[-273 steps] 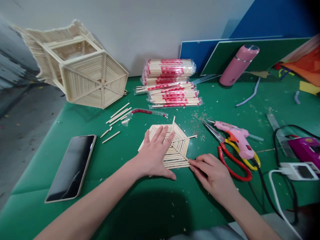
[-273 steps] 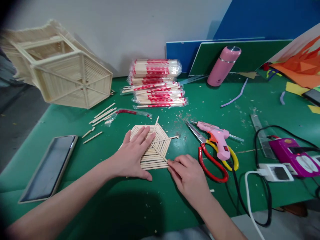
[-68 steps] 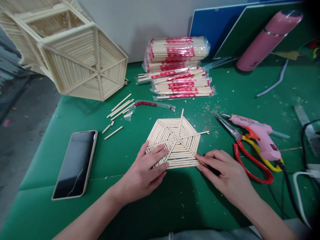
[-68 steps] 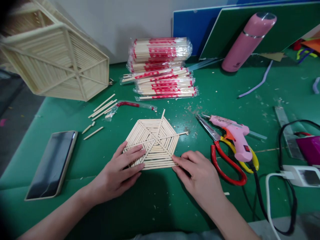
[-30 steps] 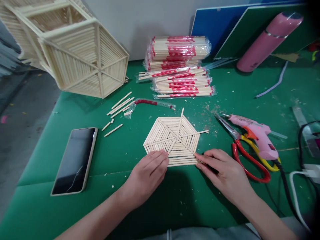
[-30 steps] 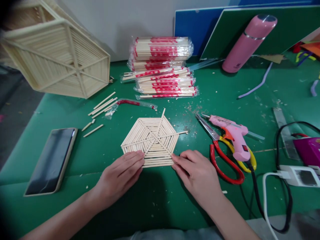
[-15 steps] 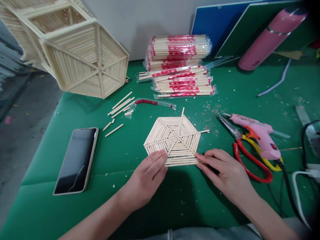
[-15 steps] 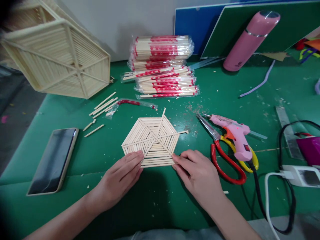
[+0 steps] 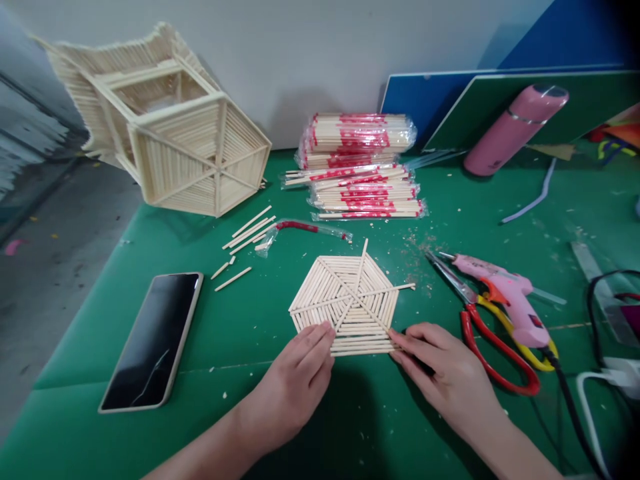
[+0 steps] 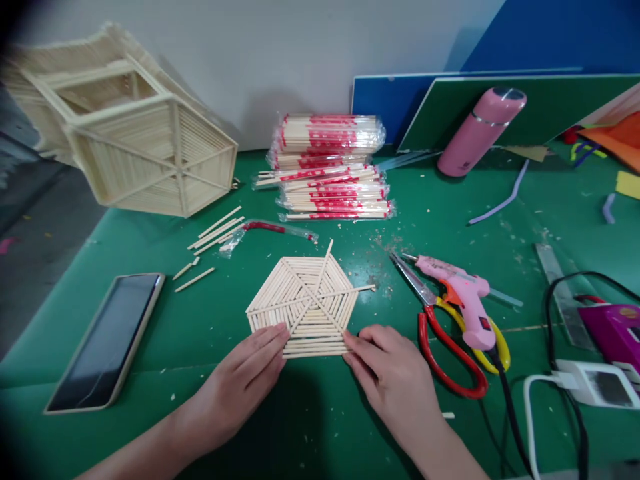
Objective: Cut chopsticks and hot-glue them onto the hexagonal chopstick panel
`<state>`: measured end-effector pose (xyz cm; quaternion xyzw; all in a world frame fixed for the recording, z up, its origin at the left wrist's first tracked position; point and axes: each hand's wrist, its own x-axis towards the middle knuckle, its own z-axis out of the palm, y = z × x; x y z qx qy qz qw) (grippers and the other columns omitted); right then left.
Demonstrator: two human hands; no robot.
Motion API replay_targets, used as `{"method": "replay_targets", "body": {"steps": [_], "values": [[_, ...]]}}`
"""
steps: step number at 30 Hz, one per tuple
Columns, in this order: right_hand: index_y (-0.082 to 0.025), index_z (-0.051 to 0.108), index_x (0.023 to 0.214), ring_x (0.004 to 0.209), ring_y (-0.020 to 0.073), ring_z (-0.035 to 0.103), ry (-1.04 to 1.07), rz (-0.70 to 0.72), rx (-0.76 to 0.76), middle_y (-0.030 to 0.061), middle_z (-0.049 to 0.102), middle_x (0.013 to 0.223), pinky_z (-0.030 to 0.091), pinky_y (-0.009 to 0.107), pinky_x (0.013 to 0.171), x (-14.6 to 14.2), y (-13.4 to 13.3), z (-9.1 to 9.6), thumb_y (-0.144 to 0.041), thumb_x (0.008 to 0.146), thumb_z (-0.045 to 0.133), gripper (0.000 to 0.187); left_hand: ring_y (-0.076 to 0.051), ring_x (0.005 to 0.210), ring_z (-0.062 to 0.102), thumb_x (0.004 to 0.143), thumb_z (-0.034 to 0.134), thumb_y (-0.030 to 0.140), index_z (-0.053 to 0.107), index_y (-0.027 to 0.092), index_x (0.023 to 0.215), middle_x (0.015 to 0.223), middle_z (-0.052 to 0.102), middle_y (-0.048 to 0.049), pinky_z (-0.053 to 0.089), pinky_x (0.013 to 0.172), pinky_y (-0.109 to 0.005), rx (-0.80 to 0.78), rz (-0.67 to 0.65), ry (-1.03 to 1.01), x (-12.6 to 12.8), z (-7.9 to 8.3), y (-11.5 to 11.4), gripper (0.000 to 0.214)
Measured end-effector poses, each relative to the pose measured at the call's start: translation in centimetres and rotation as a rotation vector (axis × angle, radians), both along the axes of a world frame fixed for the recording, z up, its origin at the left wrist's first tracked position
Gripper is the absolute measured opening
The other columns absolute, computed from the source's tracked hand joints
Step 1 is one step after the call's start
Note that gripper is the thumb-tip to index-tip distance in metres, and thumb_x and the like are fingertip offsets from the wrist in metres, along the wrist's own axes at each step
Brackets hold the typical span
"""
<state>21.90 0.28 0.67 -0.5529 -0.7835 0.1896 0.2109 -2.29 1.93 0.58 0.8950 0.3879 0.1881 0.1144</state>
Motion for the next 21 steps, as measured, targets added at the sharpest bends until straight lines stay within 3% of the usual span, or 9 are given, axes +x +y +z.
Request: {"method": "replay_targets", "body": {"steps": [5, 12, 16, 21], "values": [[-0.019, 0.062, 0.103, 0.073, 0.0161, 0.056, 0.01, 0.003, 0.015, 0.007, 0.059, 0.083, 0.048, 0.03, 0.064, -0.1, -0.1, -0.2, -0.02, 0.082, 0.05, 0.025, -0.021, 0.115, 0.045, 0.087, 0.036, 0.012, 0.046, 0.005, 0.117, 0.114, 0.056, -0.0148, 0.042, 0.096, -0.035, 0.09, -0.072, 0.035, -0.3, -0.1, 0.0, 0.032], [-0.019, 0.062, 0.103, 0.074, 0.0156, 0.058, -0.026, 0.009, 0.044, 0.0065, 0.059, 0.084, 0.049, 0.028, 0.065, 0.0, -0.1, -0.3, -0.023, 0.083, 0.048, 0.025, -0.025, 0.12, 0.038, 0.085, 0.04, 0.011, 0.056, 0.009, 0.102, 0.117, 0.054, -0.0132, 0.039, 0.097, -0.041, 0.155, -0.165, 0.134, -0.8, -0.8, -0.2, 0.024], [-0.019, 0.063, 0.102, 0.074, 0.0152, 0.058, -0.027, 0.008, 0.035, 0.006, 0.06, 0.084, 0.049, 0.027, 0.065, 0.0, -0.1, -0.3, -0.024, 0.083, 0.048, 0.025, -0.025, 0.117, 0.042, 0.085, 0.039, 0.012, 0.056, 0.008, 0.103, 0.115, 0.056, -0.0135, 0.042, 0.094, -0.041, 0.172, -0.153, 0.133, -0.6, -1.1, -0.1, 0.025], [-0.019, 0.063, 0.103, 0.073, 0.0153, 0.057, 0.003, -0.01, 0.033, 0.0063, 0.059, 0.082, 0.048, 0.028, 0.065, -0.1, -0.1, 0.0, -0.024, 0.082, 0.049, 0.025, -0.017, 0.112, 0.048, 0.086, 0.039, 0.013, 0.054, 0.008, 0.103, 0.111, 0.059, -0.01, 0.042, 0.096, -0.033, 0.134, -0.1, 0.035, -0.3, -0.7, 0.3, 0.023]]}}
